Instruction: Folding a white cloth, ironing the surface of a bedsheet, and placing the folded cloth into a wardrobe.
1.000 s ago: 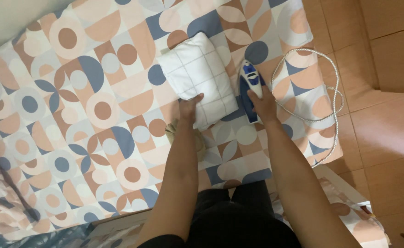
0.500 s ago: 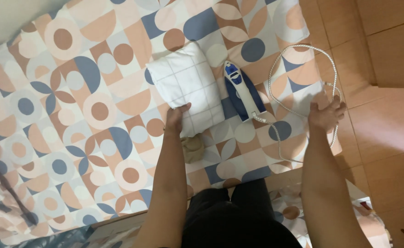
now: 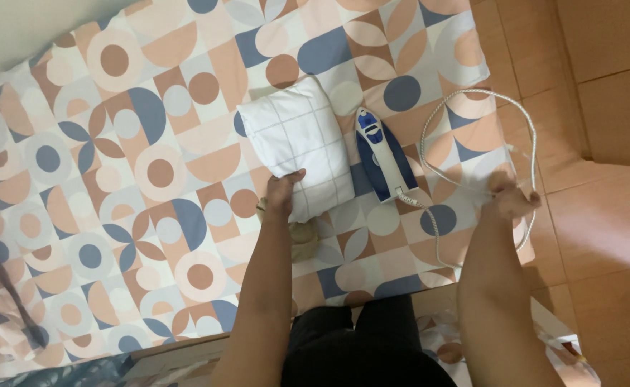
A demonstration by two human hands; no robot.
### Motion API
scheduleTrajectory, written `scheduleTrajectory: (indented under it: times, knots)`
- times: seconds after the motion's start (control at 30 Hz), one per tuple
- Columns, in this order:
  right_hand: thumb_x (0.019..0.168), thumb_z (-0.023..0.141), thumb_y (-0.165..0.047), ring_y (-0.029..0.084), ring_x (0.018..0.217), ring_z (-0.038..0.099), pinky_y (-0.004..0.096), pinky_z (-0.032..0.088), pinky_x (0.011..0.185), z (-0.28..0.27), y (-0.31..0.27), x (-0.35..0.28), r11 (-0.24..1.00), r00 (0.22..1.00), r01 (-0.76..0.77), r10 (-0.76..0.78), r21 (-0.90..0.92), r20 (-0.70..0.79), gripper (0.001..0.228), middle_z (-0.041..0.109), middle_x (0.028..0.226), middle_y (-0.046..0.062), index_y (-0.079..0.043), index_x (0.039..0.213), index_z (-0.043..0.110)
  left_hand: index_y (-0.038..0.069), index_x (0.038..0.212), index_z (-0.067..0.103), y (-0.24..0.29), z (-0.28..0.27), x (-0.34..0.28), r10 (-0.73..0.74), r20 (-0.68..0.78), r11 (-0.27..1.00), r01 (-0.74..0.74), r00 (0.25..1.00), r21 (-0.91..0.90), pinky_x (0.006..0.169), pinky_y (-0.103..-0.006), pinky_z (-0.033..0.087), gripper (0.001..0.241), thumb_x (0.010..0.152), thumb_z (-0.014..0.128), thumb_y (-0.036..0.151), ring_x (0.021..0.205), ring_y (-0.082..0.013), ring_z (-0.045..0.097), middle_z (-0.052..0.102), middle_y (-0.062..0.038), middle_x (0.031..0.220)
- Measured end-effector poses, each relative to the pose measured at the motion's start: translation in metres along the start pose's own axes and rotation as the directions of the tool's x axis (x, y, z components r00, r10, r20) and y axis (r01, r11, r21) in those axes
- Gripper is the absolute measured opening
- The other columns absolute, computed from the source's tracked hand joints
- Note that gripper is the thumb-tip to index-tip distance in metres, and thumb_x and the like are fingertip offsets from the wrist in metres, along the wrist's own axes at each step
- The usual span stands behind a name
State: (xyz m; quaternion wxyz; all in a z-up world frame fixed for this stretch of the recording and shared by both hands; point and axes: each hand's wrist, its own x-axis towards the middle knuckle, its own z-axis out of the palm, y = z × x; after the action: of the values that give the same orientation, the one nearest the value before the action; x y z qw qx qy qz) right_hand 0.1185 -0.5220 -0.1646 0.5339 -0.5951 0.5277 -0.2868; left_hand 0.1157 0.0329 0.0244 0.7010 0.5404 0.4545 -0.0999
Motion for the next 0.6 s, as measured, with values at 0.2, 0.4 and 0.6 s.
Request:
scheduleTrajectory:
  times: [0.2,0.4,0.6]
  knots:
    - [0.094,0.053,-0.002,0.008,0.076,0.056,0.023,0.046,0.062,0.137,-0.126,-0.119,0.908,0.641,-0.251,-0.102,0.334,0.760,0.033,0.068,0.103,0.004,-0.010,0.125,0.060,-0.009,0.128,0.062,0.003,0.024,-0.027,0.157,-0.020,0.987,-0.157,0.987,-0.017,0.095,-0.0380,0.052,0.055,0.076,0.079,-0.001,0.105,-0.0295,0.067,0.072,-0.018,0.119]
    - [0.094,0.051,0.014,0.009,0.089,0.062,0.023,0.054,0.078,0.125,-0.323,-0.365,0.905,-0.172,0.184,-0.354,0.383,0.919,0.050,0.071,0.112,0.004,-0.009,0.133,0.071,-0.004,0.128,0.061,0.042,0.006,-0.091,0.297,-0.075,0.953,-0.301,0.952,-0.047,0.092,-0.0320,0.052,0.054,0.076,0.074,-0.010,0.103,-0.0213,0.068,0.072,-0.012,0.118]
    - [0.092,0.056,0.014,0.011,0.077,0.058,0.023,0.050,0.069,0.084,-0.312,-0.428,0.819,-0.229,0.320,-0.421,0.476,0.878,0.035,0.074,0.117,0.004,-0.007,0.112,0.077,-0.009,0.125,0.065,0.042,-0.051,-0.132,0.352,-0.055,0.931,-0.355,0.935,-0.079,0.088,-0.0332,0.053,0.044,0.083,0.079,-0.007,0.100,-0.0203,0.064,0.072,-0.014,0.116]
